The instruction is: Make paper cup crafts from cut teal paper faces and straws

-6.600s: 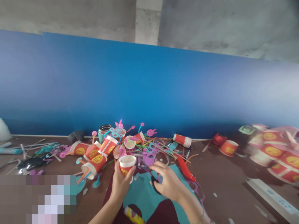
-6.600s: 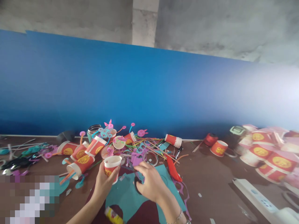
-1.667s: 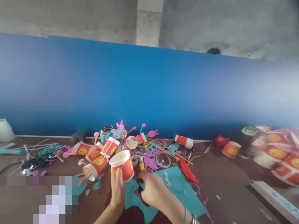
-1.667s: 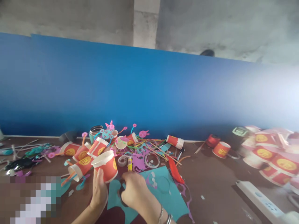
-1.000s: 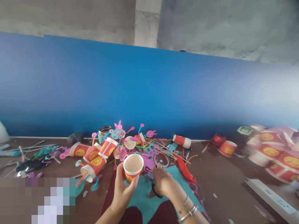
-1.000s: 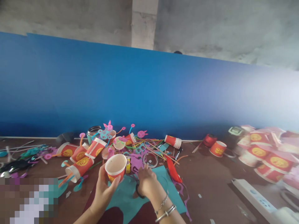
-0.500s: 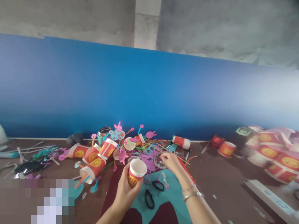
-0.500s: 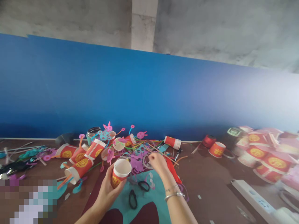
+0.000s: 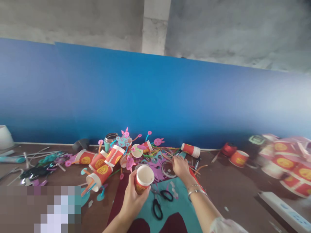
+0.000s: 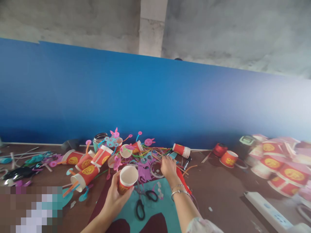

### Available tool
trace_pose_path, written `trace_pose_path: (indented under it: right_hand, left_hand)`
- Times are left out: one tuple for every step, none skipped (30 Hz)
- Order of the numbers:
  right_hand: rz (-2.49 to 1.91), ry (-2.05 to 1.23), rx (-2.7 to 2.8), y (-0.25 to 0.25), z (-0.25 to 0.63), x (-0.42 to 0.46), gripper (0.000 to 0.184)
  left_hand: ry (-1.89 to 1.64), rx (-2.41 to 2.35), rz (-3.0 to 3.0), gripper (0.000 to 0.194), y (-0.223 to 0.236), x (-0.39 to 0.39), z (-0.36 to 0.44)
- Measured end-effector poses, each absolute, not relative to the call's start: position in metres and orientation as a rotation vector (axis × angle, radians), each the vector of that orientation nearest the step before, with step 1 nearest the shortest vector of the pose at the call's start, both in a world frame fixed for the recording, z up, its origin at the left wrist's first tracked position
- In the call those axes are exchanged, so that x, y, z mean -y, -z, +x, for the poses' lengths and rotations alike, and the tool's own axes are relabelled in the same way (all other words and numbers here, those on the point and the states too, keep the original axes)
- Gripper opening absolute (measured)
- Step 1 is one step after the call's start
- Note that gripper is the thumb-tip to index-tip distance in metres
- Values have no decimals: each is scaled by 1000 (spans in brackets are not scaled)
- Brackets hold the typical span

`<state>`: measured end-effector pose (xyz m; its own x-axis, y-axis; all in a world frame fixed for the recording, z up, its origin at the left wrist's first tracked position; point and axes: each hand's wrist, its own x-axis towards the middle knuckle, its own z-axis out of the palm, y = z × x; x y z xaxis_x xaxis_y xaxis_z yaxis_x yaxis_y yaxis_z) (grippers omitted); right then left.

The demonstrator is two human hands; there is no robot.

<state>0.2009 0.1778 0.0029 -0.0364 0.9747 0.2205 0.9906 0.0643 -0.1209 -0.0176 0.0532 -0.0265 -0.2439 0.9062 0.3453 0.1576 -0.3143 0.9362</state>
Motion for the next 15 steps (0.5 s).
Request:
trace_pose_path:
  right_hand:
    - [-1984, 100, 2097, -5, 202, -175, 22]
    - [-1978, 109, 2089, -8, 203, -173, 22]
    - [-1964, 112, 2072, -12, 205, -169, 23]
    - [-1936, 111, 2052, -17, 208, -166, 24]
    - [-1885, 94, 2031, -22, 210, -161, 25]
    - [-1773, 14, 1999, -28, 213, -156, 25]
    - [-1632, -113, 1998, -34, 215, -151, 25]
    - [-1507, -279, 2032, -40, 218, -145, 26]
    - [-1432, -438, 2064, -46, 220, -138, 28]
    - [-1394, -576, 2101, -52, 221, -132, 30]
    - [-1376, -671, 2137, -57, 222, -125, 30]
    - [-1384, -742, 2173, -62, 223, -118, 30]
    - [-1401, -800, 2193, -67, 223, -113, 30]
    - [-1413, -832, 2203, -72, 223, -108, 29]
    - [-1420, -844, 2216, -76, 222, -104, 28]
  left_hand:
    - [-1631, -1322, 1382, 54, 25, -53, -17]
    - [-1648, -1319, 1347, 54, 24, -53, -17]
    - [-1664, -1310, 1306, 53, 23, -54, -17]
    - [-1683, -1293, 1258, 51, 23, -55, -17]
    - [-1704, -1271, 1206, 49, 23, -56, -17]
    - [-1720, -1247, 1157, 47, 23, -57, -17]
    - [-1734, -1225, 1113, 46, 24, -58, -17]
    - [-1743, -1204, 1080, 46, 24, -59, -17]
    - [-1748, -1184, 1058, 46, 25, -60, -18]
    - [-1749, -1164, 1046, 45, 26, -61, -18]
    - [-1749, -1142, 1040, 44, 27, -61, -18]
    - [-1753, -1121, 1036, 43, 28, -61, -19]
    - [-1757, -1103, 1032, 42, 29, -61, -19]
    - [-1761, -1092, 1029, 41, 29, -61, -19]
    - [-1766, -1091, 1030, 40, 30, -61, -20]
